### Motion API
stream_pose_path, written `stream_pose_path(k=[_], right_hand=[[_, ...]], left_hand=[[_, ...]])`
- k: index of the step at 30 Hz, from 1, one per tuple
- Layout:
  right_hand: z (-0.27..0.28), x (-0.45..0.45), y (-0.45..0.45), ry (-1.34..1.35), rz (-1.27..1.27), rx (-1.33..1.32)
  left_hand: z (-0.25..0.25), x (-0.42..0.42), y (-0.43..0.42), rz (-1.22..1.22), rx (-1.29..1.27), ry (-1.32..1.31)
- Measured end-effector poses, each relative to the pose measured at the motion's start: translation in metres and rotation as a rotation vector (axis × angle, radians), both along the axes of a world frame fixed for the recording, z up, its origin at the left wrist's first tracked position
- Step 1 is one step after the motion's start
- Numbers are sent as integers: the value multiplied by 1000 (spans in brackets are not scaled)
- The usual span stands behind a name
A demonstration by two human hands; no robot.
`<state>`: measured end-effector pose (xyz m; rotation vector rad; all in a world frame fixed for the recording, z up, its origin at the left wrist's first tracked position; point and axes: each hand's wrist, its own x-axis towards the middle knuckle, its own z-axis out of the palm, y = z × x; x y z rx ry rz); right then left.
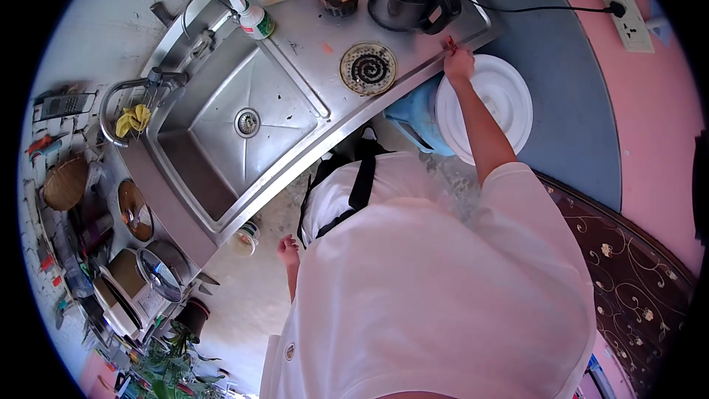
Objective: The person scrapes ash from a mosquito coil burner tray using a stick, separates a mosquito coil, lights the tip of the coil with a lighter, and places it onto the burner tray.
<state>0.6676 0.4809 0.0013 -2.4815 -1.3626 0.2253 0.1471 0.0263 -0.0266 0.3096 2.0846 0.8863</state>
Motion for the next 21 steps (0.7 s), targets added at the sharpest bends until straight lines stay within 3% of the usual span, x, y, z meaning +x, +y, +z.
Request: stream_pose_path(k=[5, 8, 14, 17, 21], right_hand=[[8, 17, 44, -178, 51, -59], [10, 18, 60, -1, 42, -125], [-6, 29, 67, 14, 27, -69], [-14, 40, 58, -86, 114, 18], [31, 13, -10, 237, -159, 375]], left_hand=[[21, 8, -8, 47, -51, 56], [21, 8, -26, 47, -54, 20], [37, 7, -17, 45, -77, 56], [33, -2, -10, 24, 5, 31], [22, -15, -3, -19, 56, -7]])
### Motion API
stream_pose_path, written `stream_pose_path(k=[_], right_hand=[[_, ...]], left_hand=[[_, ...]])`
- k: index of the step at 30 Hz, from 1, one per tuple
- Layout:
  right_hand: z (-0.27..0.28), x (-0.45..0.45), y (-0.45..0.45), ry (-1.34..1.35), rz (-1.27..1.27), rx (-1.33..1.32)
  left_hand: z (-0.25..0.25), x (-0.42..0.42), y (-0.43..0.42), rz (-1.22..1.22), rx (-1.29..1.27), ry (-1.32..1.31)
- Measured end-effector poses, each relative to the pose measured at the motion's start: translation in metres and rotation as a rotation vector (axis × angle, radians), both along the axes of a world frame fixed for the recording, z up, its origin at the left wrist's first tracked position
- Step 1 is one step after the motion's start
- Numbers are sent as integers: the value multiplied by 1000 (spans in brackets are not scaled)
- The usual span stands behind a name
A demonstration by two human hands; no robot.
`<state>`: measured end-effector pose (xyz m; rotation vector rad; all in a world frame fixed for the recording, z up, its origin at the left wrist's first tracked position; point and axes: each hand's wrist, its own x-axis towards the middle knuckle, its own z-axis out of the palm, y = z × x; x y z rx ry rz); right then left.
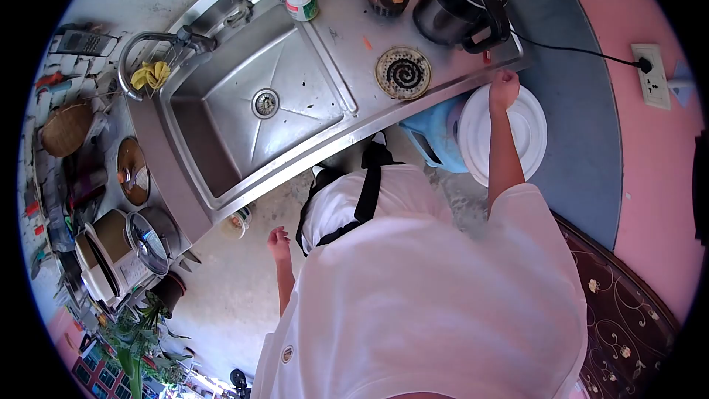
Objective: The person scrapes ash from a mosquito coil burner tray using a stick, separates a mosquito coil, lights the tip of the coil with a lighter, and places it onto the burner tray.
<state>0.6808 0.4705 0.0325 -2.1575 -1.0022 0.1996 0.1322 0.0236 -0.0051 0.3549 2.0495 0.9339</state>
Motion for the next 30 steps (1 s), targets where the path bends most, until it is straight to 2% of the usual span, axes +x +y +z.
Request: stream_pose_path(k=[2, 4, 8, 12, 15, 17, 19, 21, 22, 24, 26, 27, 28, 29, 30], right_hand=[[-4, -8, -36, 14, -82, 153], [16, -40, -73, 108, -50, 265], [66, -139, -128, 320, 243, 277], [128, -253, -146, 556, 508, 299], [157, -304, -147, 611, 684, 292], [179, -326, -147, 676, 759, 295], [190, -337, -147, 778, 804, 298], [199, -342, -146, 867, 839, 327], [206, -345, -144, 851, 830, 332], [222, -353, -136, 845, 814, 368], [250, -376, -115, 906, 830, 487], [268, -391, -95, 952, 851, 573], [257, -403, -44, 1055, 959, 663], [221, -418, 38, 1159, 1056, 752], [224, -437, 40, 1183, 1078, 759]], left_hand=[[-5, -10, -2, -44, 27, -20], [3, -21, 10, -377, -150, -20], [55, -41, 54, -545, -244, -159], [104, -66, 102, -775, 17, -142], [168, -69, 142, -814, 90, -138], [177, -84, 151, -831, 268, -78], [195, -99, 155, -693, 343, -190], [206, -112, 154, -600, 502, -118], [210, -119, 152, -478, 619, -90], [236, -132, 145, -151, 810, -26], [275, -167, 136, 321, 1048, -5], [301, -196, 133, 464, 1191, 42], [335, -231, 136, 588, 1316, 132], [379, -265, 146, 678, 1449, 199], [387, -274, 136, 686, 1466, 230]])
